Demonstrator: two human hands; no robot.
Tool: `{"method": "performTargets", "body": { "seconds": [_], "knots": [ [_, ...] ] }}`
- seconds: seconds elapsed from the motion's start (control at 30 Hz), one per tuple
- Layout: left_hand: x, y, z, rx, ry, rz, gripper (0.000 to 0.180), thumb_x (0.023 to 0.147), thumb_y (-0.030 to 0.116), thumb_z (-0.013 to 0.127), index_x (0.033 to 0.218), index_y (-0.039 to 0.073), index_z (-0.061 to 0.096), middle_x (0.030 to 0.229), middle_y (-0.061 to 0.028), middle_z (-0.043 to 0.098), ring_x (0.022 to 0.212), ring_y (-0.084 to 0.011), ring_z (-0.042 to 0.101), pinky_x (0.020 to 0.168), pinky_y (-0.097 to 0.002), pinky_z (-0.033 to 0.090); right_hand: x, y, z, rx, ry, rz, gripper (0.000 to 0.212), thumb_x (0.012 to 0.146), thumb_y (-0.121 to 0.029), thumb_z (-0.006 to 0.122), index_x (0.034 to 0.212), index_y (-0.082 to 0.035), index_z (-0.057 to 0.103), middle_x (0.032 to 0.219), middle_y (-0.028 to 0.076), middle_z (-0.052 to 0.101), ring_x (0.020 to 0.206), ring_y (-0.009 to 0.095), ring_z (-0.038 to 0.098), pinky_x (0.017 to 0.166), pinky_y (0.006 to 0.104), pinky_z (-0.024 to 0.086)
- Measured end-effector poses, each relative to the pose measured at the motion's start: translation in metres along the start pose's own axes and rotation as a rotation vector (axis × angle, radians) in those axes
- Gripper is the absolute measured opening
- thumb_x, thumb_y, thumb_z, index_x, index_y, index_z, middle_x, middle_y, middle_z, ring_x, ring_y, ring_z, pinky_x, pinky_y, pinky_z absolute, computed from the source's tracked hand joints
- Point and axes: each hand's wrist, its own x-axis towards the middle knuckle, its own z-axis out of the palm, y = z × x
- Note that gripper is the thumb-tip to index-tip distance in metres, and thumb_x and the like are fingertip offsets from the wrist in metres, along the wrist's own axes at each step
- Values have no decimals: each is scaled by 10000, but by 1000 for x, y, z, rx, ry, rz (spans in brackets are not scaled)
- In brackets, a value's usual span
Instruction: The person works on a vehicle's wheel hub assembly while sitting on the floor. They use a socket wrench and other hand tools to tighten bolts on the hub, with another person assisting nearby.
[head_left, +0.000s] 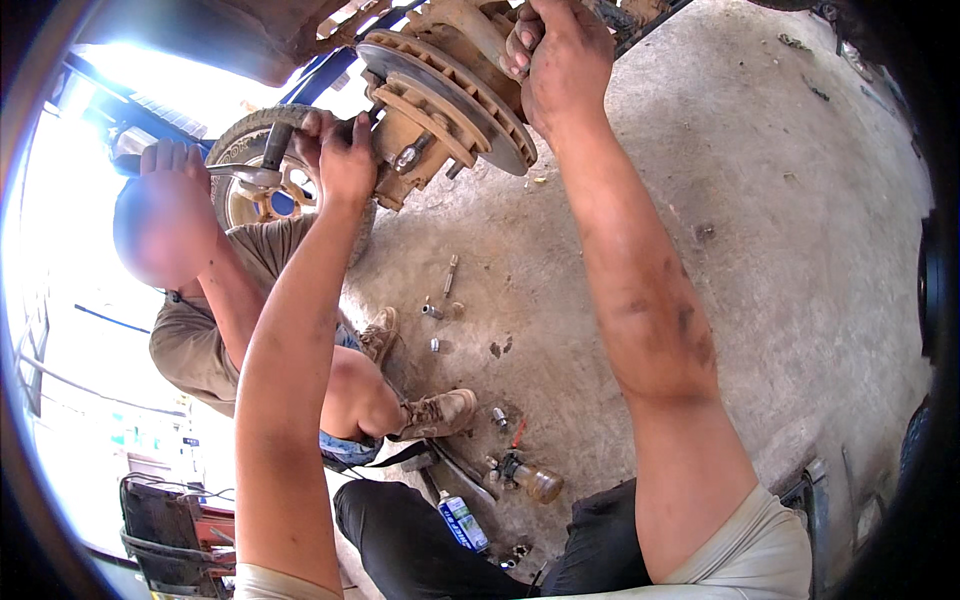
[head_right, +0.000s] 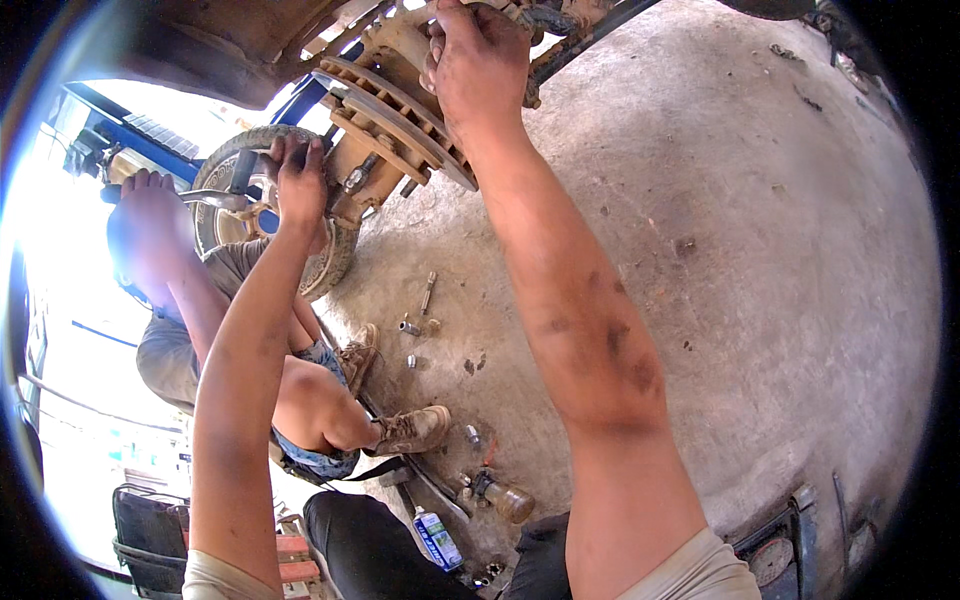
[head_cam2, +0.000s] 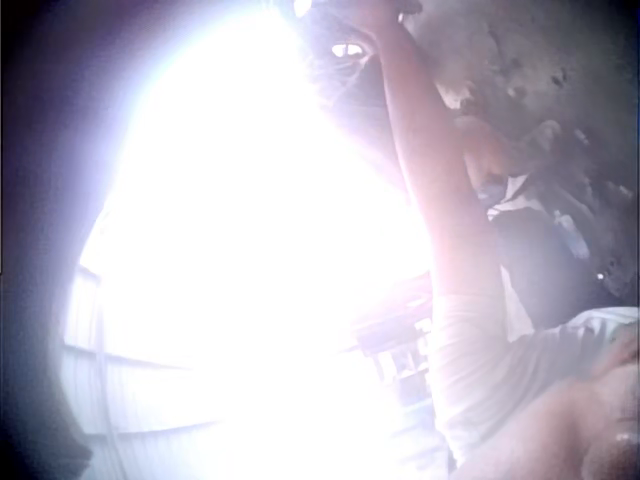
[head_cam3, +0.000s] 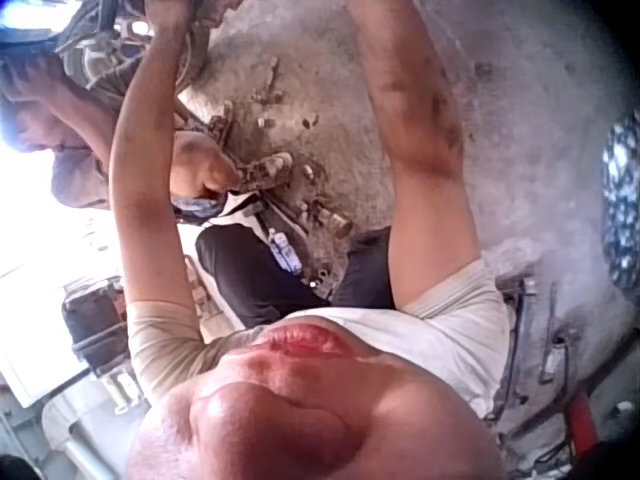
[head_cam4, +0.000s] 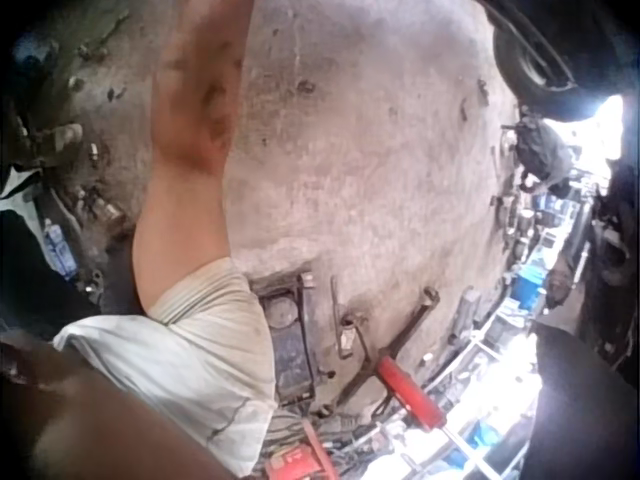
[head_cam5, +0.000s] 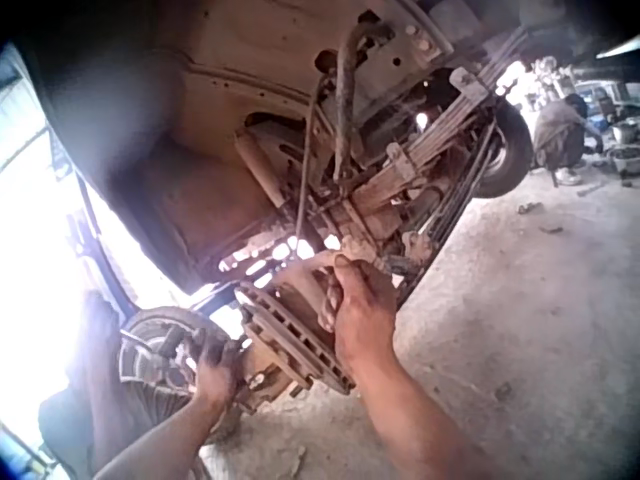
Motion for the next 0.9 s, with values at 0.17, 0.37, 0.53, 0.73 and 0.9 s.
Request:
{"method": "performTargets", "body": {
  "seconds": [0.17,0.37,0.53,0.73,0.9],
  "knots": [
    [-1,0,5,-441,-85,-199,300,898,169,655,1112,-27,575,1006,-169,676,956,-260,653,855,-358,492,0,-3,0,13,0,4,221,953,-218,574,779,-82,562,575,-26,440,418,88,383,383,258,306],
    [0,22,-3,-412,-66,-311,244,886,195,668,1030,-2,652,978,-199,702,929,-274,675,835,-344,494,1,-2,-2,43,-14,2,232,951,-220,583,763,-88,549,565,-22,436,406,96,382,381,263,304],
    [4,26,-9,-216,-73,-298,224,884,203,671,991,6,682,1003,-204,701,974,-285,672,850,-374,501,2,4,-1,64,-18,-28,260,945,-220,595,730,-97,517,554,-18,427,392,110,383,379,271,305],
    [-8,28,-3,-295,82,-160,297,892,233,671,1044,-18,630,933,-187,657,923,-285,659,808,-378,506,2,-4,-3,27,-32,-16,218,946,-225,583,784,-78,601,560,-32,410,405,86,371,377,255,297],
    [-49,59,-31,-167,-41,-152,307,888,243,682,1036,-13,599,861,-155,624,793,-264,623,735,-394,491,3,-2,-3,68,-44,-15,215,943,-223,577,835,-62,669,575,-42,410,420,70,368,378,244,290]
  ]
}}
